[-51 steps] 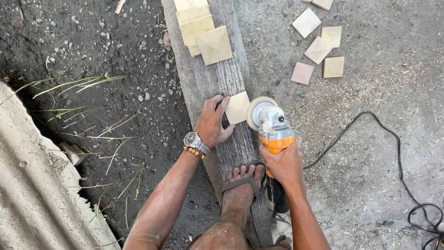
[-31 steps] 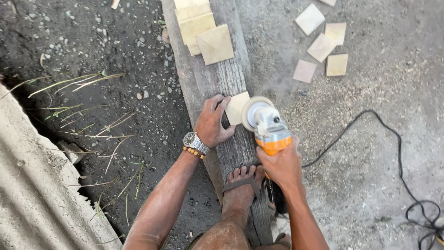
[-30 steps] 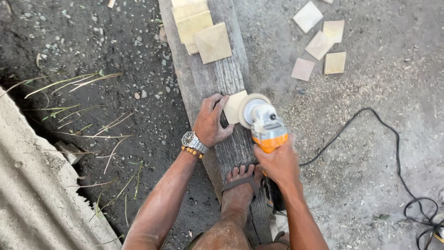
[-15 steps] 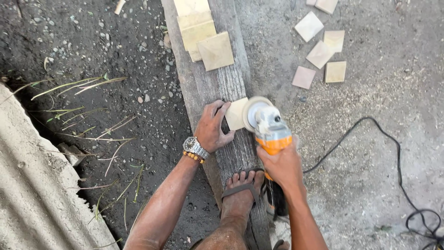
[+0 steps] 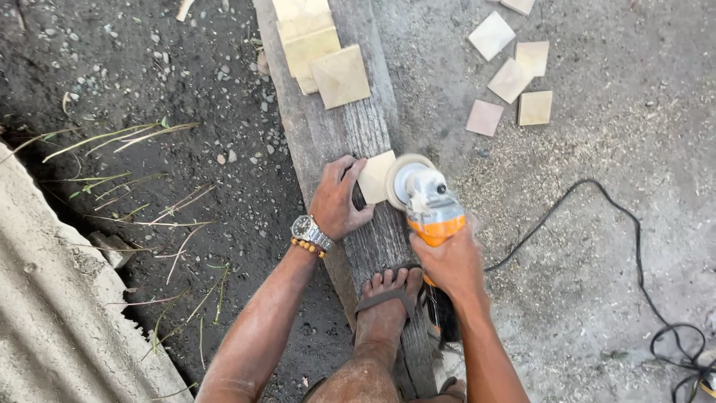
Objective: Sanding the edges of small wooden squares using an angle grinder
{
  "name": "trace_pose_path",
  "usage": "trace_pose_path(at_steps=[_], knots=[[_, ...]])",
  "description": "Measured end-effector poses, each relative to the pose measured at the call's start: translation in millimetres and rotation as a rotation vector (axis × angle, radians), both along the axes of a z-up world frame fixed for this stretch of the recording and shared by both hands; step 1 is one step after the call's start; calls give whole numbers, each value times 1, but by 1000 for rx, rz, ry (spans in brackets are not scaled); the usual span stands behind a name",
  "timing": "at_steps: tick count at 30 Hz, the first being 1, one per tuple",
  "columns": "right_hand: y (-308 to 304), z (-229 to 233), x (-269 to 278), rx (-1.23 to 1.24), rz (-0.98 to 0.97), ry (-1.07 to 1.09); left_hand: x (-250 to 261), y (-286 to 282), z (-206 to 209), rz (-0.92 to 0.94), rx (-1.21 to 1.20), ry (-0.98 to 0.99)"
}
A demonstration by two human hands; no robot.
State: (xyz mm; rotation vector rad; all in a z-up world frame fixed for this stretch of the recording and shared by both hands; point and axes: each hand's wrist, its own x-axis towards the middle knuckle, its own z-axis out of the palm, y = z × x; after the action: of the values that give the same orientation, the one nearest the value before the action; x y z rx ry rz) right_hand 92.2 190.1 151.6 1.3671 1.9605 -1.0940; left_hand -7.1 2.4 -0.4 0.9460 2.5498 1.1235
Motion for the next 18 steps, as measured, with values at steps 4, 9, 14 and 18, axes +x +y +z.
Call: trace_pose_path(at_steps=[4,9,14,18], knots=[[-1,-15,12,-2,51,-4,-1,-1,-1,0,4,9],[0,-19,43,-17,0,140,-1,-1,4,-8,9,-13],[-5,-21,32,-11,7,149,0,-1,3,-15,11,-8],[-9,-24,34,13,15,80,0,-2,1,-5,3,-12]])
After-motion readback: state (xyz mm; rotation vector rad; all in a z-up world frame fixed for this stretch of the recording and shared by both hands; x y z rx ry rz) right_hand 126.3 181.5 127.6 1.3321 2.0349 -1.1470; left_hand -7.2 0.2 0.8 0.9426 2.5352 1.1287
